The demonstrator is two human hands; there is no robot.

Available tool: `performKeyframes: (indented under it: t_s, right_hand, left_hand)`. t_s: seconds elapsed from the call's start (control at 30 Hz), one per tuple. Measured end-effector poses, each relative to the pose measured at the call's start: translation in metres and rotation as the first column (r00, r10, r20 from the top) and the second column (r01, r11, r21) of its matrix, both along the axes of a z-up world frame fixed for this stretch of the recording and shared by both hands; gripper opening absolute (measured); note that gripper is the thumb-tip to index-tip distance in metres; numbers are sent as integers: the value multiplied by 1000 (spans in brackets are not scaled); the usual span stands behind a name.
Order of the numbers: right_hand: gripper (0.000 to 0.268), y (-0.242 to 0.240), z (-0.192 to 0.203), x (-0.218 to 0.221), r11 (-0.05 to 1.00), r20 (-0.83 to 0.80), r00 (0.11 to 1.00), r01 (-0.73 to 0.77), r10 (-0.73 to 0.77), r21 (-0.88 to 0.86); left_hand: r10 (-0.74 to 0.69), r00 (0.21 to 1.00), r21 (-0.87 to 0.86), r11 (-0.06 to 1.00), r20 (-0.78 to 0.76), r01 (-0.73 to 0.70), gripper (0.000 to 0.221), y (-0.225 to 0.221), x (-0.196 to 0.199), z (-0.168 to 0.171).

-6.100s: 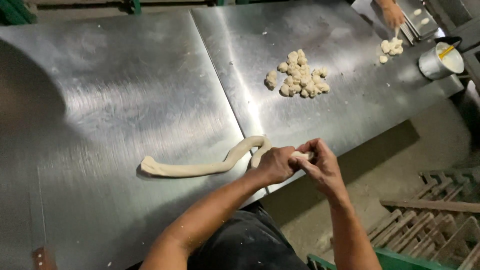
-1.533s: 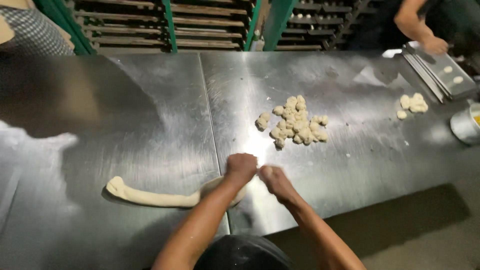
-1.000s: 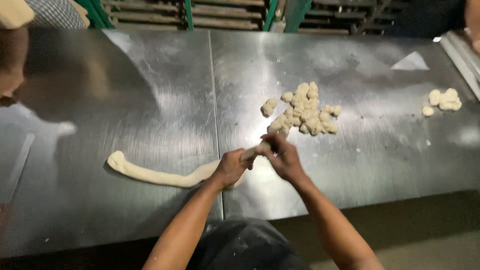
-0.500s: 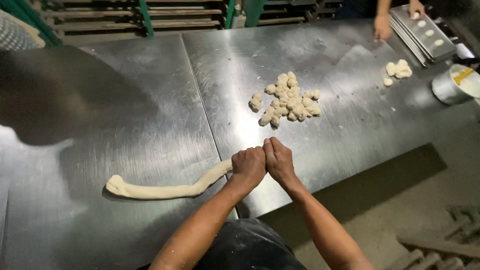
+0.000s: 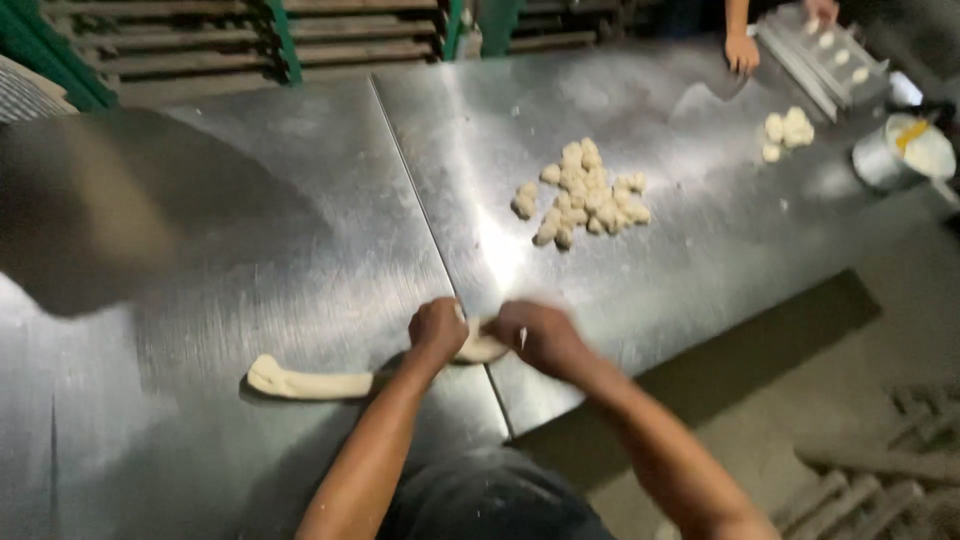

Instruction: Pinching small portions of dough from a long rope in a bakery setting.

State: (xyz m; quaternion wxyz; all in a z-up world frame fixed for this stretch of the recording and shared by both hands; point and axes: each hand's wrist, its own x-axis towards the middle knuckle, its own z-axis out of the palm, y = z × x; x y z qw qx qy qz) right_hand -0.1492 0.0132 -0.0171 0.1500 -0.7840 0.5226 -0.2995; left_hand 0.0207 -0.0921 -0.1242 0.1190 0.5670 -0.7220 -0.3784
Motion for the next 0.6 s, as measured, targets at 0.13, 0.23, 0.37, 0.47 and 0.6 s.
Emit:
performKeyframes:
  t_s: [0.13,0.23,0.37,0.47,0.6]
  right_hand:
    - [43,-19,34,-1,860,-382,853,139,-356,-492]
    - [47,-3,-27,-30,964,-90,965,236,-247,-122]
    - [16,13,16,-46,909,-35,934,353,-355,220]
    - [18,7,26,-79,902,229,876,384,-424,199]
    - [17,-2,-3,-111,917,219,897,399,-384,-25]
  left_hand:
    - [-39,975,-221,975,-221,-11,48,13,-32,-24]
    - [-150,946,-210,973,-288,90,72,39,-48,8]
    - [-340,742,-337,927,-578,163,55,49,-57,41]
    - [-195,795,9,970,-575,244,20,46,-88,36]
    - [-279,889,-325,932,-363,159,25,49,-131,20]
